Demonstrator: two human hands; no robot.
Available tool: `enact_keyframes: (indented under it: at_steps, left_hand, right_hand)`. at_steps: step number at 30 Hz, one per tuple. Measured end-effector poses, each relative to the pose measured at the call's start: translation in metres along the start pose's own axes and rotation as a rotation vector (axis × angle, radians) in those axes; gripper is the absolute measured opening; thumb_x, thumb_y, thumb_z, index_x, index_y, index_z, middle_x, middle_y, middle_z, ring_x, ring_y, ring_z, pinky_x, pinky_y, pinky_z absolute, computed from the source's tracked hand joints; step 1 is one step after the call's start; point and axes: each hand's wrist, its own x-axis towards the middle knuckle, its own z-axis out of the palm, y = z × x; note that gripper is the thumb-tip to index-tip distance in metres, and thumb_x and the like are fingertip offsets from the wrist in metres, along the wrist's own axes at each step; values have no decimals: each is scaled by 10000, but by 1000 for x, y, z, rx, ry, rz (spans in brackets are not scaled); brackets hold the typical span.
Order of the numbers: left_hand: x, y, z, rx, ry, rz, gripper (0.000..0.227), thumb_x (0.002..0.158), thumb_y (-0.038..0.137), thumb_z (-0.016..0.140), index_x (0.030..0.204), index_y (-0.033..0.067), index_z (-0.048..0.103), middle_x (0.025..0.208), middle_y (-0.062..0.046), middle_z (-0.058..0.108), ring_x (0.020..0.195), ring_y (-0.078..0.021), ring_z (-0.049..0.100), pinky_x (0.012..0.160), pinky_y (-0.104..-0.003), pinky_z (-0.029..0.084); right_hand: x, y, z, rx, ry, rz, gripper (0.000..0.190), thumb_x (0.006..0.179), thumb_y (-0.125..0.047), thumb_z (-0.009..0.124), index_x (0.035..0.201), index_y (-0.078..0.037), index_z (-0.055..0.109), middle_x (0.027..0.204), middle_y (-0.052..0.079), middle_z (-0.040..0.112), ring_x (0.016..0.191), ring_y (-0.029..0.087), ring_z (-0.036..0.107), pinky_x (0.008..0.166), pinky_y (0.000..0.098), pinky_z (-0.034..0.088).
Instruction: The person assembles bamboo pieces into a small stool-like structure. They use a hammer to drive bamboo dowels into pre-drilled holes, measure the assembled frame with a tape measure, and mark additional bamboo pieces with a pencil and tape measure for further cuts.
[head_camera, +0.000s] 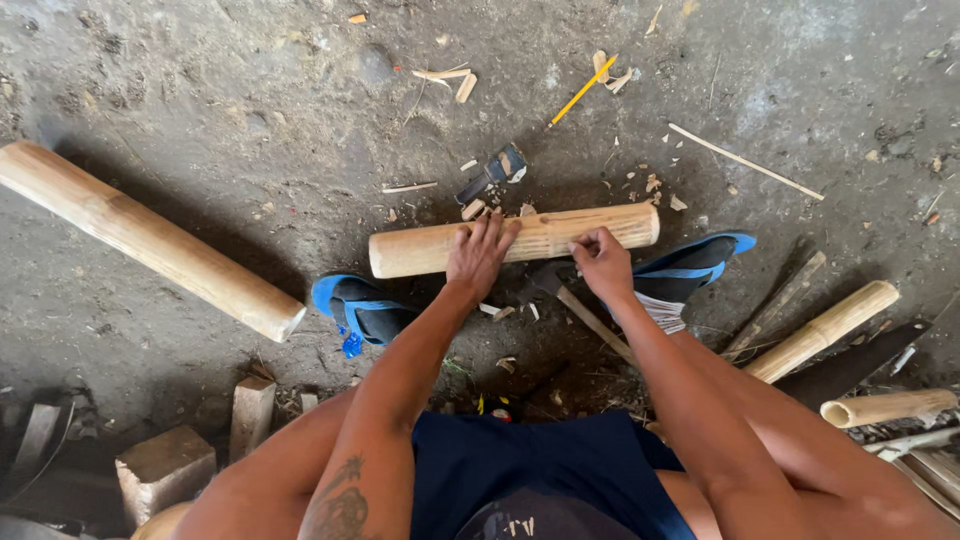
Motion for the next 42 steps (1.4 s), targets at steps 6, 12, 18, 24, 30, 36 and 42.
enact_keyframes:
  at_steps: [6, 12, 18, 24, 30, 36, 42]
  left_hand:
    - [6, -5, -20, -61, 46, -34, 754, 893, 224, 668, 1560, 245, 317, 1534, -100, 418, 1386, -291, 370, 1061, -495, 331]
    - [25, -11, -44, -124, -54, -47, 961, 760, 311, 836, 1571, 244, 326, 1458, -81, 470, 1367, -294, 385, 1071, -535, 317]
    - [23, -9, -50, -188, -209, -60, 995, 699, 310, 860, 1537, 232, 330, 1437, -87, 478, 1360, -326, 386, 1049, -543, 335]
    - [26, -2, -37, -134, -56, -73, 871, 800, 233, 810, 1545, 230, 357, 1357, -97, 543, 1309, -333, 453, 992, -593, 376]
    - [24, 5, -24, -184, -123, -104, 978, 729, 268, 842, 1555, 225, 320, 1370, -89, 520, 1328, -322, 444, 1033, -591, 364]
    - [31, -16, -28, -300, -178, -27, 983, 733, 308, 844, 1558, 257, 313, 1502, -100, 428, 1394, -318, 412, 1112, -562, 348]
    - [13, -144, -105, -84, -272, -132, 521, 915, 290, 724, 1416, 261, 581, 1380, -109, 607, 1269, -344, 590, 1071, -561, 437]
  right_hand:
    - [17, -9, -11, -118, 23, -126, 161, 937, -160, 734, 1032, -43, 676, 845, 72, 736, 703, 148, 690, 661, 309, 550]
    - [100, -37, -7, -256, 60, -384, 302, 918, -84, 653, 1219, -69, 647, 956, 110, 750, 879, 276, 743, 786, 391, 570]
    - [181, -53, 21, -608, -98, -258, 720, 877, -89, 653, 1552, -98, 402, 1333, 239, 528, 1170, 441, 536, 942, 515, 452]
    - [219, -23, 31, -894, -143, -336, 664, 890, -34, 576, 1532, -185, 502, 1351, 162, 579, 1181, 403, 569, 980, 474, 484]
    - [200, -41, 2, -723, 52, -773, 205, 900, -60, 713, 1082, -150, 741, 1046, 101, 705, 1013, 328, 661, 918, 445, 535]
    - [105, -133, -5, -351, 275, -1009, 242, 904, 3, 803, 1114, -114, 779, 1025, 153, 658, 1014, 330, 622, 907, 440, 509]
    - [22, -195, 8, 289, -52, -805, 88, 1101, -18, 650, 1189, -12, 646, 1132, 80, 704, 1048, 119, 683, 942, 282, 548]
